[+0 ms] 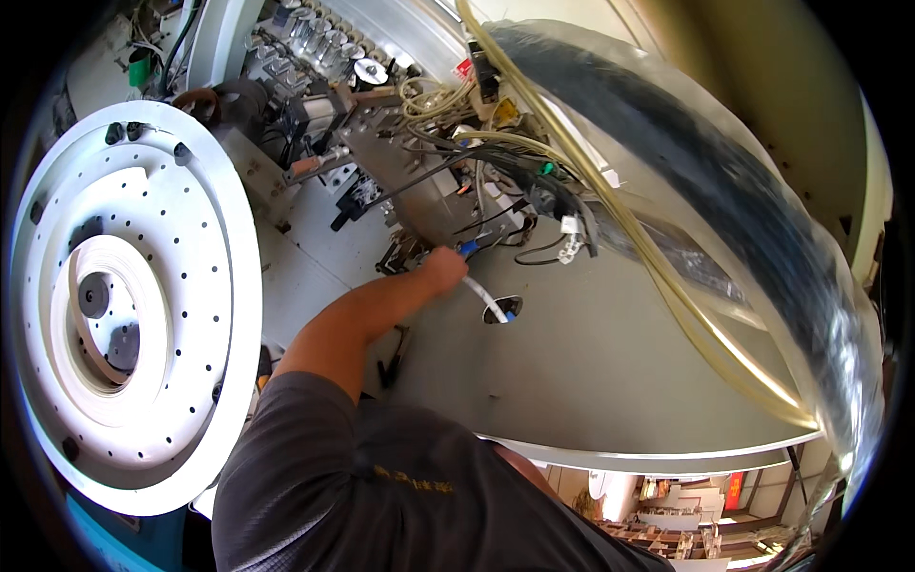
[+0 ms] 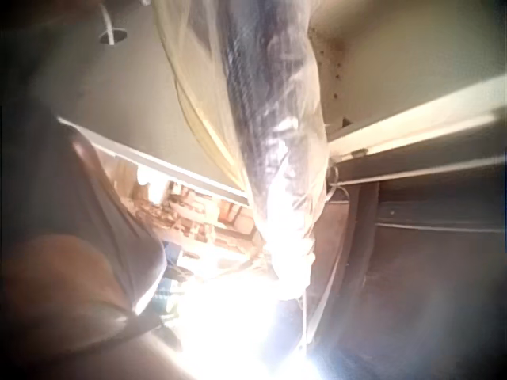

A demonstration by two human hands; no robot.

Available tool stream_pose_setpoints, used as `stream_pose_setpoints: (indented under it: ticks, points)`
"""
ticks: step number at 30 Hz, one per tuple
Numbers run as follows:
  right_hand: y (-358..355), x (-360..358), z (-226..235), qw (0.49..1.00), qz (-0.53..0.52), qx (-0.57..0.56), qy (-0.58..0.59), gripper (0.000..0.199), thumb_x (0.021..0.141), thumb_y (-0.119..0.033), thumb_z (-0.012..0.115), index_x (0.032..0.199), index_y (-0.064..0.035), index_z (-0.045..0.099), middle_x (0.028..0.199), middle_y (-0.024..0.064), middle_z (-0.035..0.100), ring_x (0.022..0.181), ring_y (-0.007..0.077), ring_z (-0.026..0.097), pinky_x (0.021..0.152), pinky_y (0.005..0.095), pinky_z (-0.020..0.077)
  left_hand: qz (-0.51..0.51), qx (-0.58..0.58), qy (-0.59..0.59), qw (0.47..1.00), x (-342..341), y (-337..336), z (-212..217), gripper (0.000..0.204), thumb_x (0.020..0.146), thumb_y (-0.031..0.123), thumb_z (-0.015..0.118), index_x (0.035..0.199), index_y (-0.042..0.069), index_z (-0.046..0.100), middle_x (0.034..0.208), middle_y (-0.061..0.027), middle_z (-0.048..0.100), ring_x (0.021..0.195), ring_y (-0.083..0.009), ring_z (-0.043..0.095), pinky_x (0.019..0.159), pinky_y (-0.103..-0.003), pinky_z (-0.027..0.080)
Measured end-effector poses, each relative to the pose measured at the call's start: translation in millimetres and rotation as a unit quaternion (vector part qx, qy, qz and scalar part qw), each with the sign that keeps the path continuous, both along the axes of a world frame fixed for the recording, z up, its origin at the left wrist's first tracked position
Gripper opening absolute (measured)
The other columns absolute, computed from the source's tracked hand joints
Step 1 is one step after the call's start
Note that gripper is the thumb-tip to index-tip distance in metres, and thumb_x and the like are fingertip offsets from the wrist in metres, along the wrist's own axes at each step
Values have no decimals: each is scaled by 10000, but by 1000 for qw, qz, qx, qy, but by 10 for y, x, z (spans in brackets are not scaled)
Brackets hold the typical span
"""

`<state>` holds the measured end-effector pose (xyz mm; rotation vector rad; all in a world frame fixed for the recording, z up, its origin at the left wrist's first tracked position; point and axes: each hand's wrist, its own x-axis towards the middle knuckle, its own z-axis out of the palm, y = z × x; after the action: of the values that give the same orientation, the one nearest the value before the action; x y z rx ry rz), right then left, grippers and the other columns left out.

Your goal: The person operates a CNC machine in a workshop, performing maintenance on the internal components and adjusting settings on the control panel. They handle a large marble-patterned slab, measuring its thickness with a caliper and positioning it on the machine's conveyor belt.

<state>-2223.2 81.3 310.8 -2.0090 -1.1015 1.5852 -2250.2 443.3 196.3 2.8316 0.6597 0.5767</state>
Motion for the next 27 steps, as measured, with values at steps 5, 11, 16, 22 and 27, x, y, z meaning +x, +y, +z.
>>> stream_pose_setpoints:
  ticks: [5,11,16,22,27]
  points:
    - [133,-242,131,999,-4,-9,31,391,965,-273,521,1276,-39,552,1252,147,590,1170,282,551,984,377,426,17,0,-94,995,-69,529,39,95,725,134,632,749,124,723,766,-81,695,761,-270,693,618,-397,550]
    - [504,-356,36,994,-68,-54,58,405,984,-285,506,1311,-46,517,1262,137,581,1179,249,546,991,362,422,29,-88,-284,954,558,1142,-513,111,802,150,598,846,106,689,801,-132,662,804,-302,668,673,-432,551]
    - [1021,-408,212,993,-42,-66,-86,376,1008,-237,474,1319,-26,502,1238,95,592,1149,182,553,981,324,417,-63,-303,-263,914,355,884,104,89,786,126,623,843,73,665,800,-161,629,814,-312,651,683,-455,536]
    - [2253,167,9,941,-2,98,-325,337,967,-178,538,1283,-62,543,1106,87,635,1033,166,582,916,303,442,78,-13,-291,954,1005,1579,-1103,81,707,110,653,764,74,699,760,-117,635,835,-299,660,641,-436,536]
    - [2882,577,-346,808,20,241,-537,385,891,-119,588,1256,-18,519,1184,185,581,1105,381,548,958,404,421,-30,-57,-262,963,434,1172,-827,130,708,114,638,807,71,709,808,-114,663,865,-301,667,689,-418,547]
